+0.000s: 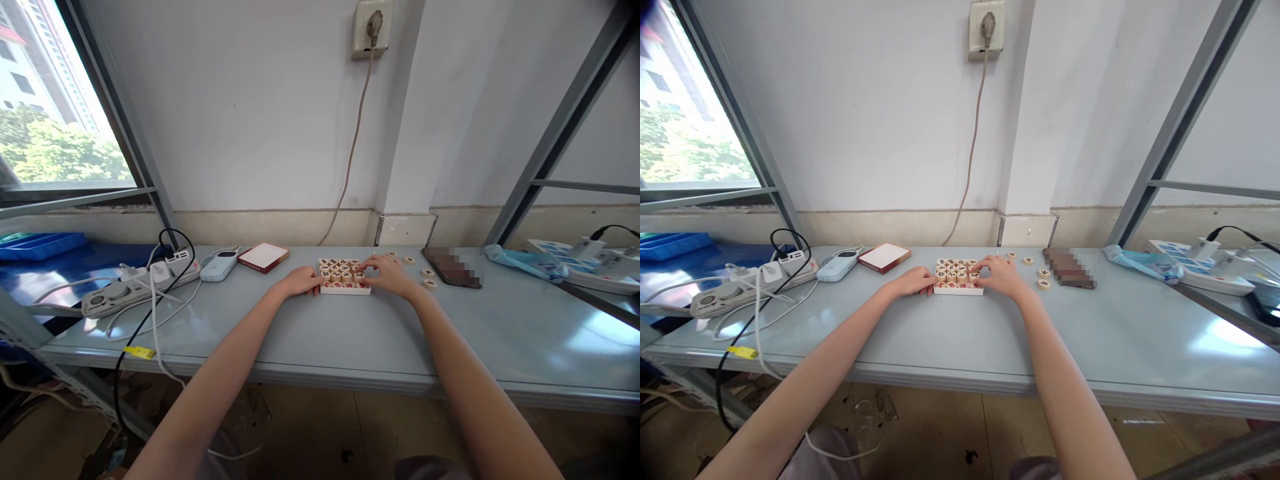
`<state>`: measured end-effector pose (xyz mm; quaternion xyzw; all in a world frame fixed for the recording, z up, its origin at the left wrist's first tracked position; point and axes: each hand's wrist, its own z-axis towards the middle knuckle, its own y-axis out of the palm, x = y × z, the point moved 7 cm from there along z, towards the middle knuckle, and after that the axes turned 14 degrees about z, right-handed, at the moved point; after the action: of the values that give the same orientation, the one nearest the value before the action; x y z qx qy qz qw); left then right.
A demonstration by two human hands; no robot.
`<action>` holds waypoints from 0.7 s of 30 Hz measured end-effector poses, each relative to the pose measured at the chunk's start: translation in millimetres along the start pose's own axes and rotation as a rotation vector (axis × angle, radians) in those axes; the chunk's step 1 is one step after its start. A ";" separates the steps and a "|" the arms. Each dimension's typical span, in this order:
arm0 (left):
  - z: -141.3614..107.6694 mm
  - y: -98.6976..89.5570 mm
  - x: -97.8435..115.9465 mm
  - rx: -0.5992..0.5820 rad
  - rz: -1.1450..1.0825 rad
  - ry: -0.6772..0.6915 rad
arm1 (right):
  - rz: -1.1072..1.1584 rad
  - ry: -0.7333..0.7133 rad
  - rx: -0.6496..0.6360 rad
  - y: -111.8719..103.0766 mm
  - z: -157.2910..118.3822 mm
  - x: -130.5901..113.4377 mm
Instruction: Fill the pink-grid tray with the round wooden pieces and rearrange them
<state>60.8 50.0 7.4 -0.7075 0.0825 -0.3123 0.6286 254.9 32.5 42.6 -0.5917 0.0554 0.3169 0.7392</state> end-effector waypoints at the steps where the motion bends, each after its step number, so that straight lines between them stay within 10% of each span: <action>1: -0.1 0.0 -0.3 0.000 0.004 -0.003 | 0.001 0.000 0.000 0.2 0.2 0.2; 21: -4.5 -3.9 6.0 0.001 -0.010 -0.025 | -0.043 -0.017 0.020 1.8 0.9 -0.6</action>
<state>62.0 43.9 13.1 -0.7114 0.0711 -0.3066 0.6284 253.2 33.3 41.6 -0.5826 0.0396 0.3055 0.7521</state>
